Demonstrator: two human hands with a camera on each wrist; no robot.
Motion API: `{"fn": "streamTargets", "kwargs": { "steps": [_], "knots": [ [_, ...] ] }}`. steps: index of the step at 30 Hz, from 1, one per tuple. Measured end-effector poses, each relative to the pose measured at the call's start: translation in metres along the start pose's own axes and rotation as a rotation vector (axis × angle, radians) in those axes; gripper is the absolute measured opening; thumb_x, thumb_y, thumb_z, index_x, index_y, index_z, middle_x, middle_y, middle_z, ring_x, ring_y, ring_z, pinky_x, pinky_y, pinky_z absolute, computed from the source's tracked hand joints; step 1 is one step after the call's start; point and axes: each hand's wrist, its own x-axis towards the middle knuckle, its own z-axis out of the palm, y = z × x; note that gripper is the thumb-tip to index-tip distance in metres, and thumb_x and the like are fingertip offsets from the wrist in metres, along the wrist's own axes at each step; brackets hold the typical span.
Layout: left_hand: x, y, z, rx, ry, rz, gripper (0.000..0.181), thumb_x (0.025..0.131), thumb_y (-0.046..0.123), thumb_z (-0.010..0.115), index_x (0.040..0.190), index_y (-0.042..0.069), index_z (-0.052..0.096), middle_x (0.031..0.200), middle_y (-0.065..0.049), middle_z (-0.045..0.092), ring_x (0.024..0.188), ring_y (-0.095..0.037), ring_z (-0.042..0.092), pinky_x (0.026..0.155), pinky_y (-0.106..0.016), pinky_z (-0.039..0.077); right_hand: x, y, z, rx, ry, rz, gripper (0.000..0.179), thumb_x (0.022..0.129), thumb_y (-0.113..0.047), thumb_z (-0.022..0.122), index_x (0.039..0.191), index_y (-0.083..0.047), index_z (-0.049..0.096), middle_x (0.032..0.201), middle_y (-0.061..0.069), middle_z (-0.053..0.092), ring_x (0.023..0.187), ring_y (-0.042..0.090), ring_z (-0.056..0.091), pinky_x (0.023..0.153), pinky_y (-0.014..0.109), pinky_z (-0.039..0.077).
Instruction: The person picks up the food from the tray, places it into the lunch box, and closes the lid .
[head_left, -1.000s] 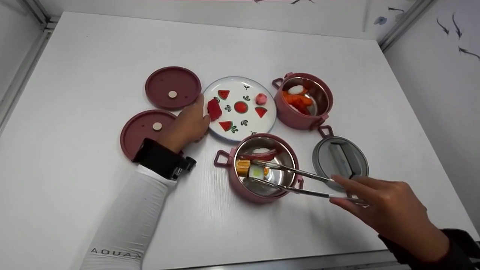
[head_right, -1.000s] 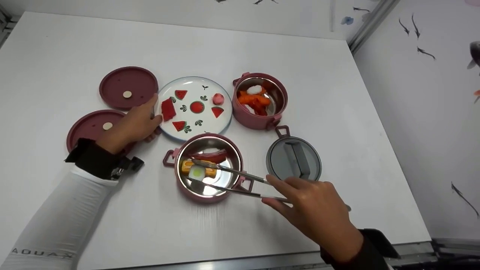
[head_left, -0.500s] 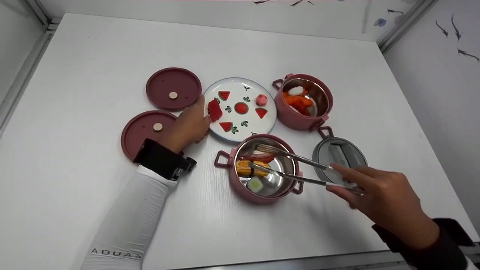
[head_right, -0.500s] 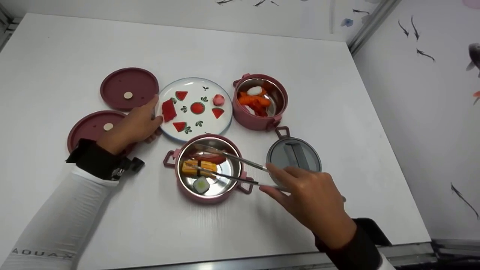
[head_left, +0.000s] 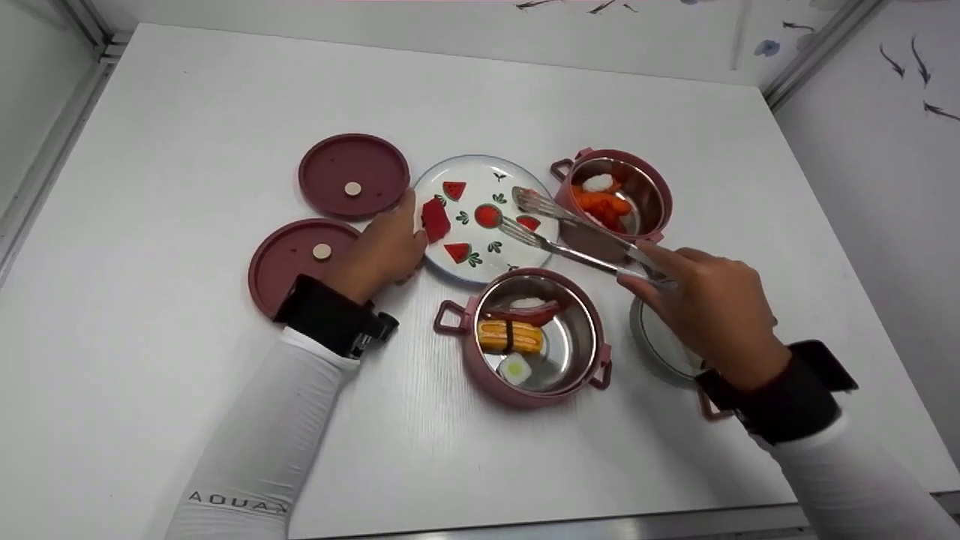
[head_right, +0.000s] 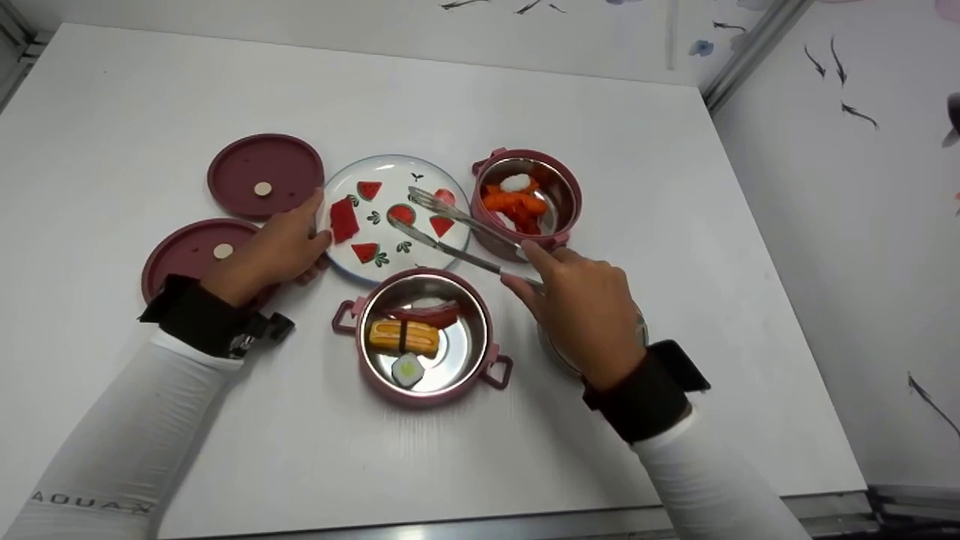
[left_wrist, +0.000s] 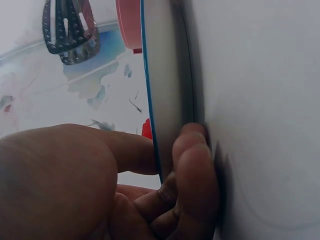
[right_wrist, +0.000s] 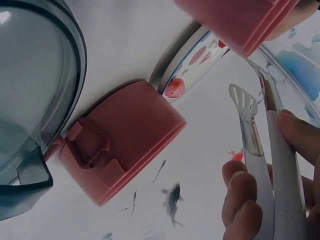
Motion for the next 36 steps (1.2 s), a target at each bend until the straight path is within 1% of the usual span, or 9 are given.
{"fn": "streamTargets", "kwargs": {
  "steps": [5, 8, 11, 12, 14, 18, 22, 27, 36],
  "knots": [
    [0.000, 0.002, -0.003, -0.004, -0.016, -0.008, 0.071, 0.104, 0.020, 0.042, 0.162, 0.012, 0.001, 0.074, -0.009, 0.062, 0.048, -0.014, 0.056, 0.048, -0.027, 0.046, 0.019, -0.005, 0.005, -0.058, -0.072, 0.052, 0.042, 0.086, -0.032, 0.079, 0.119, -0.008, 0.073, 0.074, 0.017, 0.071, 0.056, 0.030, 0.062, 0.048, 0.041, 0.051],
    [0.001, 0.002, -0.003, 0.013, -0.012, 0.008, 0.071, 0.103, 0.019, 0.042, 0.162, 0.009, 0.002, 0.097, -0.018, 0.067, 0.061, -0.021, 0.064, 0.056, -0.031, 0.050, 0.026, -0.010, 0.005, -0.116, -0.098, 0.052, 0.044, 0.088, -0.031, 0.078, 0.123, -0.006, 0.070, 0.074, 0.018, 0.070, 0.054, 0.032, 0.061, 0.046, 0.043, 0.050],
    [0.001, 0.003, -0.002, 0.040, 0.011, 0.039, 0.072, 0.102, 0.018, 0.042, 0.161, 0.006, 0.003, 0.125, -0.024, 0.060, 0.087, -0.027, 0.067, 0.073, -0.033, 0.051, 0.033, -0.015, 0.005, -0.189, -0.129, 0.050, 0.045, 0.089, -0.030, 0.076, 0.123, -0.003, 0.066, 0.073, 0.020, 0.066, 0.050, 0.032, 0.056, 0.045, 0.044, 0.049],
    [0.001, 0.002, -0.002, 0.045, 0.017, 0.045, 0.072, 0.102, 0.017, 0.042, 0.161, 0.005, 0.003, 0.130, -0.024, 0.057, 0.090, -0.028, 0.067, 0.074, -0.034, 0.051, 0.036, -0.016, 0.005, -0.212, -0.145, 0.048, 0.044, 0.090, -0.030, 0.076, 0.123, -0.002, 0.065, 0.073, 0.020, 0.065, 0.050, 0.032, 0.054, 0.046, 0.044, 0.050],
    [0.001, 0.002, -0.001, 0.036, 0.013, 0.038, 0.072, 0.102, 0.017, 0.042, 0.161, 0.006, 0.003, 0.126, -0.025, 0.060, 0.084, -0.026, 0.067, 0.071, -0.033, 0.051, 0.041, -0.020, 0.005, -0.239, -0.174, 0.044, 0.043, 0.091, -0.030, 0.074, 0.120, -0.001, 0.063, 0.073, 0.021, 0.062, 0.050, 0.033, 0.053, 0.047, 0.046, 0.051],
    [0.001, 0.000, 0.000, 0.017, -0.011, 0.004, 0.072, 0.102, 0.017, 0.041, 0.162, 0.009, 0.001, 0.102, -0.021, 0.066, 0.050, -0.018, 0.058, 0.048, -0.028, 0.046, 0.046, -0.024, 0.007, -0.257, -0.232, 0.046, 0.042, 0.093, -0.030, 0.071, 0.119, 0.002, 0.061, 0.076, 0.022, 0.061, 0.052, 0.035, 0.055, 0.050, 0.048, 0.053],
    [0.002, 0.000, 0.000, 0.032, 0.010, 0.014, 0.072, 0.102, 0.018, 0.042, 0.162, 0.008, 0.002, 0.099, -0.019, 0.064, 0.052, -0.016, 0.057, 0.050, -0.027, 0.044, 0.051, -0.025, 0.006, -0.260, -0.271, 0.067, 0.040, 0.094, -0.027, 0.071, 0.117, 0.003, 0.062, 0.076, 0.023, 0.060, 0.053, 0.036, 0.054, 0.051, 0.049, 0.052],
    [0.002, 0.001, -0.002, 0.029, -0.009, 0.005, 0.073, 0.102, 0.017, 0.041, 0.162, 0.008, 0.000, 0.105, -0.022, 0.065, 0.055, -0.016, 0.059, 0.049, -0.027, 0.045, 0.055, -0.024, 0.005, -0.246, -0.306, 0.071, 0.034, 0.094, -0.023, 0.070, 0.112, 0.005, 0.064, 0.075, 0.022, 0.061, 0.054, 0.035, 0.053, 0.051, 0.049, 0.051],
    [0.003, 0.002, 0.000, 0.039, 0.002, 0.014, 0.072, 0.103, 0.019, 0.043, 0.162, 0.008, 0.002, 0.108, -0.021, 0.065, 0.065, -0.022, 0.064, 0.053, -0.028, 0.046, 0.051, -0.019, 0.006, -0.183, -0.283, 0.069, 0.031, 0.091, -0.024, 0.074, 0.106, 0.002, 0.068, 0.067, 0.015, 0.061, 0.055, 0.029, 0.053, 0.050, 0.046, 0.051]
  ]
}}
